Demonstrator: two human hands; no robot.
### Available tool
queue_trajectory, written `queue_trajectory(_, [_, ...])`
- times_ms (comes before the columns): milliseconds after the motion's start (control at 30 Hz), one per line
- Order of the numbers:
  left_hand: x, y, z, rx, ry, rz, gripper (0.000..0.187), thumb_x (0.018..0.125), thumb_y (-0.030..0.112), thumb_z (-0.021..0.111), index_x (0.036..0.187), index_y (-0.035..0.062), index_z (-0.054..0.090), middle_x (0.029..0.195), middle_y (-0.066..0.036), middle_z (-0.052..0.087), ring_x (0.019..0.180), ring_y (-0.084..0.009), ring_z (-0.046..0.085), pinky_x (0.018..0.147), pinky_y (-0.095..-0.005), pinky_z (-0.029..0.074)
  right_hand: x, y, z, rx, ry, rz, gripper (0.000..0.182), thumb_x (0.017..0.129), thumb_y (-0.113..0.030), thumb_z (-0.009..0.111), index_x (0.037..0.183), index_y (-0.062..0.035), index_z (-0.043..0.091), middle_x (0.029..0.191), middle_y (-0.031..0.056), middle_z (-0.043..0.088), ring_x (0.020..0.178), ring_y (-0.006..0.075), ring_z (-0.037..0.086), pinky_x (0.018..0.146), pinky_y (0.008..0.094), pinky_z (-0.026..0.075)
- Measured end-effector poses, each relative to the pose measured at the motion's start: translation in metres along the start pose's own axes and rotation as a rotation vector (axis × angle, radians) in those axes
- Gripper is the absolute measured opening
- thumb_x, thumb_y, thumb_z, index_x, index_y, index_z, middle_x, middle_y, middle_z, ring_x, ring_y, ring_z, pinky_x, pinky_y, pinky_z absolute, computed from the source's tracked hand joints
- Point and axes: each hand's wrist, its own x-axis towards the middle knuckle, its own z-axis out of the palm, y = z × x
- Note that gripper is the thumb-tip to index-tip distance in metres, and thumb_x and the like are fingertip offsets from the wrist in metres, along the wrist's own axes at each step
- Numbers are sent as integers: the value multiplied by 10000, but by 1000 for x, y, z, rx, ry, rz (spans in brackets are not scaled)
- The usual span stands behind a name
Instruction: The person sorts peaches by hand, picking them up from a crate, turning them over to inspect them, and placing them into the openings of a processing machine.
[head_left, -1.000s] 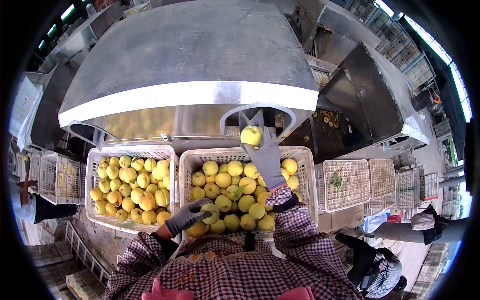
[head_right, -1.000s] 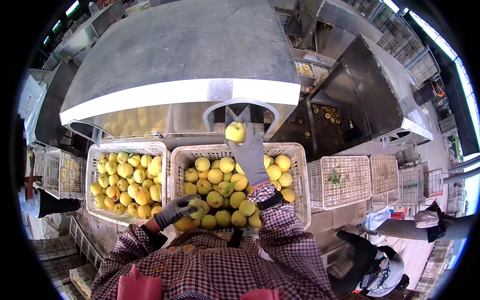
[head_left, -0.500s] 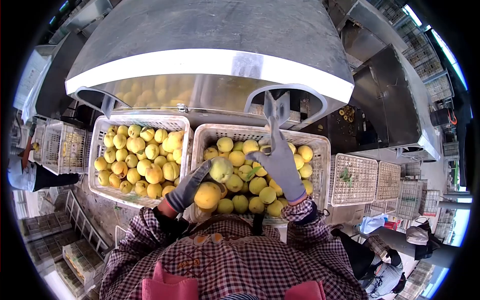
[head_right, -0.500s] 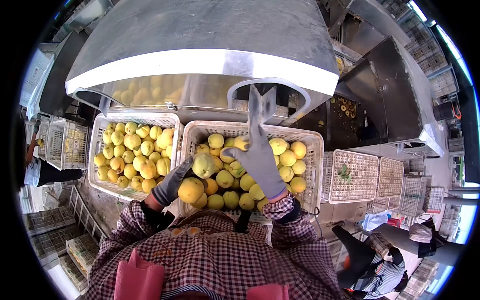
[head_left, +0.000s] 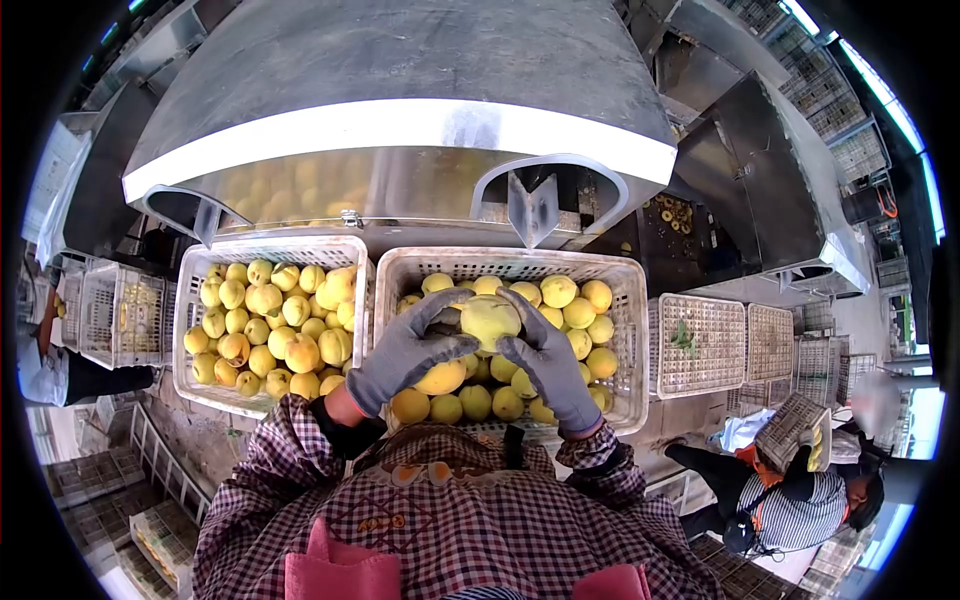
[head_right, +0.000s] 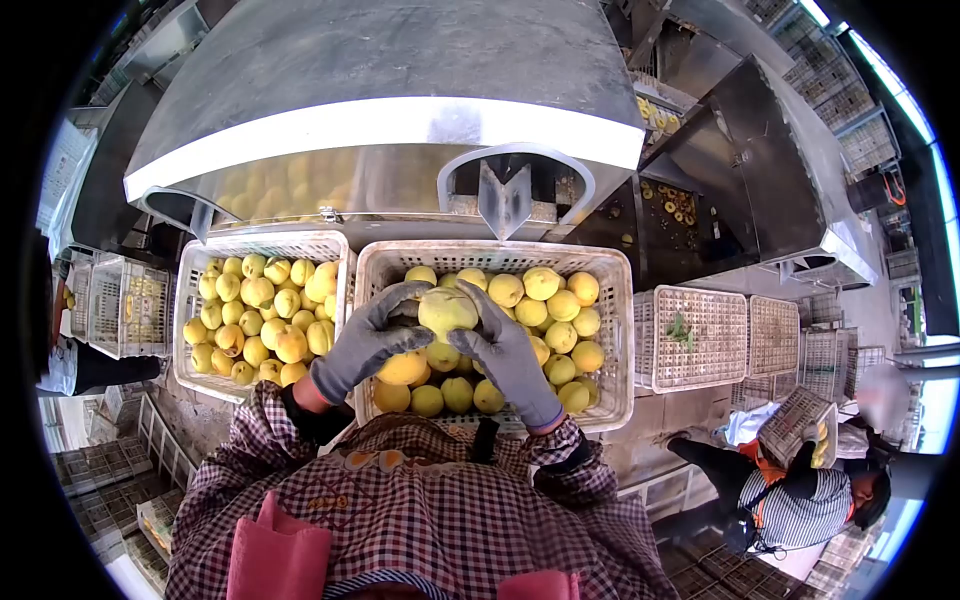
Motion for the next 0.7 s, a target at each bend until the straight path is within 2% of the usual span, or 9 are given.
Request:
queue_trajectory(167, [8, -6, 3, 48, 6, 74, 624, 878, -16, 702, 1437, 24, 428, 1233, -80, 609, 1151, -152, 574, 998, -310, 501, -1, -12, 3, 135, 134, -19, 765, 837, -173, 785, 1470, 7, 395, 1329, 106, 575, 1183, 142, 551, 983, 298, 476])
queue_trajectory(233, [12, -8, 4, -132, -8, -24, 612, 895, -3, 688, 1444, 21, 419, 1266, -90, 600, 1162, -165, 578, 1000, -323, 505, 5, -13, 2, -459, 173, -279, 797, 772, -164, 835, 1436, 12, 431, 1325, 126, 580, 1178, 185, 581, 975, 312, 491])
queue_trajectory(267, [15, -10, 6, -205, -17, -40, 605, 913, 6, 668, 1458, 21, 406, 1269, -94, 603, 1160, -170, 587, 1000, -323, 509, 12, -8, 4, -344, 221, -278, 800, 719, -159, 866, 1393, 10, 470, 1298, 149, 595, 1156, 241, 607, 975, 334, 500])
queue_trajectory(367, [29, -9, 7, -189, -8, -41, 610, 921, 30, 670, 1469, 31, 403, 1247, -100, 616, 1131, -157, 596, 981, -314, 511, 29, -12, -5, -224, 327, -169, 770, 718, -195, 864, 1365, 3, 497, 1240, 176, 613, 1101, 285, 629, 943, 365, 515])
queue_trajectory(433, [31, -5, 6, -87, -15, -92, 592, 932, 99, 679, 1466, 53, 426, 1252, -97, 616, 1090, -138, 603, 938, -281, 506, 60, -17, -21, -601, 499, -293, 711, 727, -276, 854, 1295, 10, 535, 1142, 203, 617, 982, 320, 646, 848, 390, 531])
queue_trajectory(500, [26, -15, 0, -161, -29, -124, 574, 938, 110, 674, 1457, 52, 438, 1239, -95, 623, 1082, -147, 613, 943, -281, 502, 93, -16, -37, -740, 578, -291, 624, 742, -234, 837, 1252, 5, 571, 1144, 202, 617, 1022, 335, 634, 861, 410, 530])
queue_trajectory(533, [22, -13, 1, -155, 15, -123, 552, 945, 114, 667, 1446, 40, 448, 1216, -102, 638, 1078, -159, 624, 949, -296, 505, 116, 9, -48, -949, 627, -432, 608, 747, -306, 827, 1200, 16, 582, 1155, 229, 592, 1059, 384, 593, 871, 467, 515])
queue_trajectory(633, [10, -35, -10, -152, 88, -163, 519, 955, 95, 650, 1432, 20, 457, 1179, -100, 660, 1068, -176, 644, 952, -307, 511, 156, 22, -59, -990, 644, -263, 597, 758, -371, 806, 1146, 28, 593, 1147, 245, 586, 1092, 399, 568, 885, 491, 501])
queue_trajectory(700, [3, -35, -13, -151, 109, -183, 487, 956, 100, 652, 1407, 17, 486, 1186, -93, 654, 1044, -166, 650, 924, -294, 522, 178, 14, -63, -1075, 656, -304, 564, 779, -351, 780, 1137, 34, 574, 1117, 261, 588, 1016, 414, 593, 853, 507, 490])
